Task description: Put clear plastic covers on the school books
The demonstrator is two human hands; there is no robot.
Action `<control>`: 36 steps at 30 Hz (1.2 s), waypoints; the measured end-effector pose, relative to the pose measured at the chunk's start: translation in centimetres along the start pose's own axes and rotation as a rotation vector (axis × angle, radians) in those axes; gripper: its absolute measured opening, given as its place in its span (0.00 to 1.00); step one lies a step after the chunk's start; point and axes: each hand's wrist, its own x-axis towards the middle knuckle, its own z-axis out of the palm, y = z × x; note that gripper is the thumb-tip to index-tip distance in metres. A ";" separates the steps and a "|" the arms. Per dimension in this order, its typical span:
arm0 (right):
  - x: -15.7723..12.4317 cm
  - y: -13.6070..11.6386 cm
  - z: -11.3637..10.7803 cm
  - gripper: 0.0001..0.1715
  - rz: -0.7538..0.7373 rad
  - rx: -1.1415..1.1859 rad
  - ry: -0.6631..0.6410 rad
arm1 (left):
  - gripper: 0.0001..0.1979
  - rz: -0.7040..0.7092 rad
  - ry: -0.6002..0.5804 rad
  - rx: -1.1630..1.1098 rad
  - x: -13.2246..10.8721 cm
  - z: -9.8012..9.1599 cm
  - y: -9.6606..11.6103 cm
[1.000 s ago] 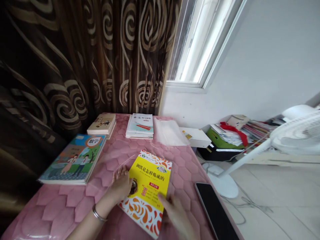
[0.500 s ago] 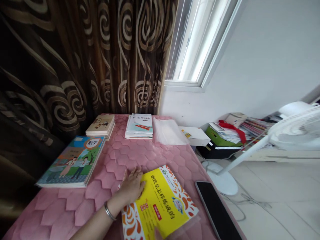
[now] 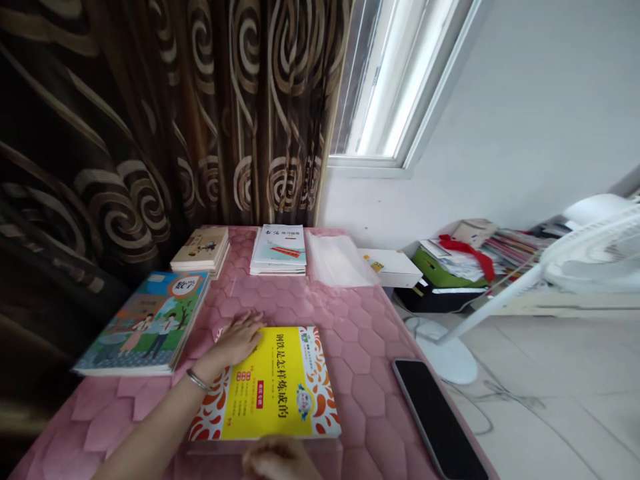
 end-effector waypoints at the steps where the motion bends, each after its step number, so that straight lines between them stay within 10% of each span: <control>1: -0.3 -1.5 -1.5 0.22 -0.075 -0.063 0.047 | 0.23 0.011 0.016 -0.003 0.0 0.1 0.1; 5: 0.7 -7.1 -7.3 0.23 -0.495 -0.463 0.484 | 0.23 -0.002 0.100 -0.047 -0.7 -0.3 0.2; 10: 3.9 -8.4 -11.3 0.24 -0.590 -0.676 0.524 | 0.22 -0.267 0.384 -0.225 -4.6 -1.1 -2.8; 18: 4.8 -6.7 -10.9 0.28 -0.398 -0.688 0.530 | 0.13 -0.376 0.333 -0.590 -11.3 0.7 -3.8; 36: 4.5 -4.9 -11.3 0.22 -0.407 -0.483 0.608 | 0.17 -0.453 0.390 -0.477 -11.8 2.3 -1.9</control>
